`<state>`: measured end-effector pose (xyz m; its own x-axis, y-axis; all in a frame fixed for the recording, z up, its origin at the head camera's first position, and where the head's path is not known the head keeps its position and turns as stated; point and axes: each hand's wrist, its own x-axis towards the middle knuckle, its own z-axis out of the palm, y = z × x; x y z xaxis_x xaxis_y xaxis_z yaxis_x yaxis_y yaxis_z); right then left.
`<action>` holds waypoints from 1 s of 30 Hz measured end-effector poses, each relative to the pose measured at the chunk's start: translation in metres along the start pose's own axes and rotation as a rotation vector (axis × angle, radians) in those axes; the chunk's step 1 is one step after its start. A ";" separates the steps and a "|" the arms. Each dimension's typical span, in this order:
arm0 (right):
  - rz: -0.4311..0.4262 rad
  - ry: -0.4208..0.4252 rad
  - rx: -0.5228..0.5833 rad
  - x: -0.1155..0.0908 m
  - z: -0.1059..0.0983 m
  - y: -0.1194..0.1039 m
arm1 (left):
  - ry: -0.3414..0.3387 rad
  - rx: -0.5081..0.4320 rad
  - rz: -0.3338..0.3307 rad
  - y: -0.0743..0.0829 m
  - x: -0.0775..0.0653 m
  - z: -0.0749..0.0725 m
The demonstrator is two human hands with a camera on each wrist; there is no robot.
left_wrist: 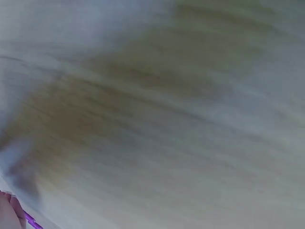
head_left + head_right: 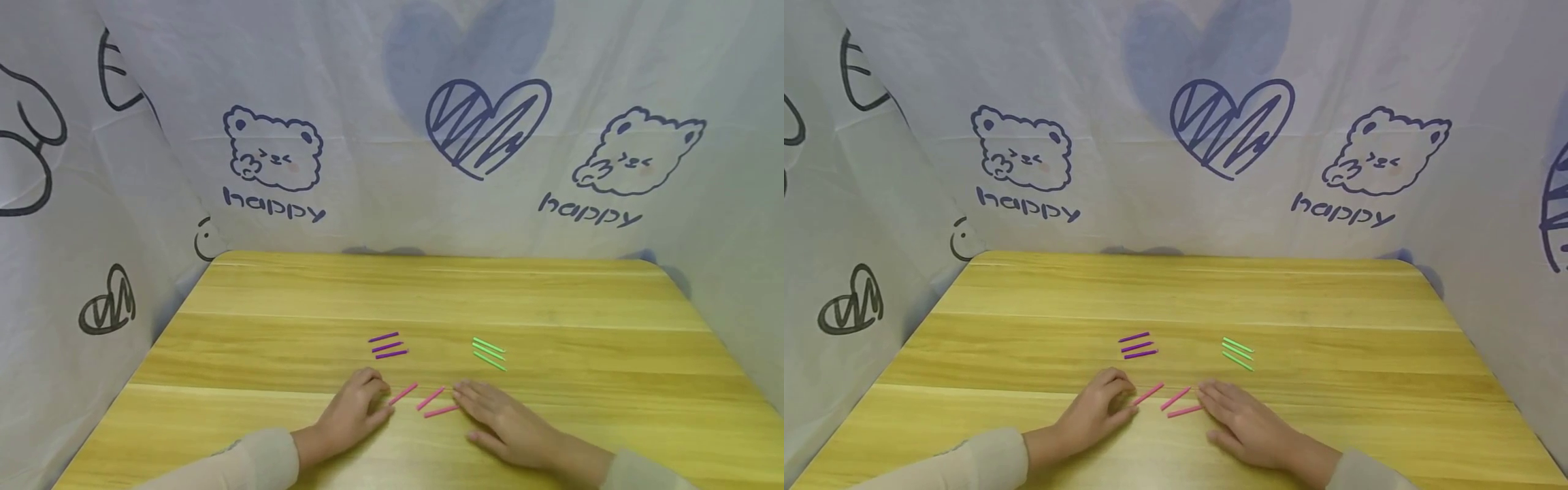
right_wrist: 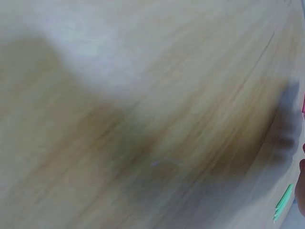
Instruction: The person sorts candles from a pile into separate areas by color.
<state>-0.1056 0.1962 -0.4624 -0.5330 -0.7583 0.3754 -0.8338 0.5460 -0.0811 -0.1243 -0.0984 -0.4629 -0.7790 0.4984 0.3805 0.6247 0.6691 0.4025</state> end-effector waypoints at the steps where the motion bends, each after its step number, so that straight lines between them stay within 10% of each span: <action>1: -0.013 -0.001 -0.001 -0.001 0.000 0.000 | -0.002 -0.003 -0.024 0.001 0.000 0.000; 30: -0.044 -0.058 -0.013 -0.012 -0.001 0.000 | -0.102 -0.079 -0.240 0.011 0.010 -0.002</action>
<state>-0.0993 0.2057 -0.4661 -0.5037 -0.8007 0.3242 -0.8548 0.5162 -0.0533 -0.1253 -0.0872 -0.4532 -0.9040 0.3865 0.1826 0.4211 0.7315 0.5363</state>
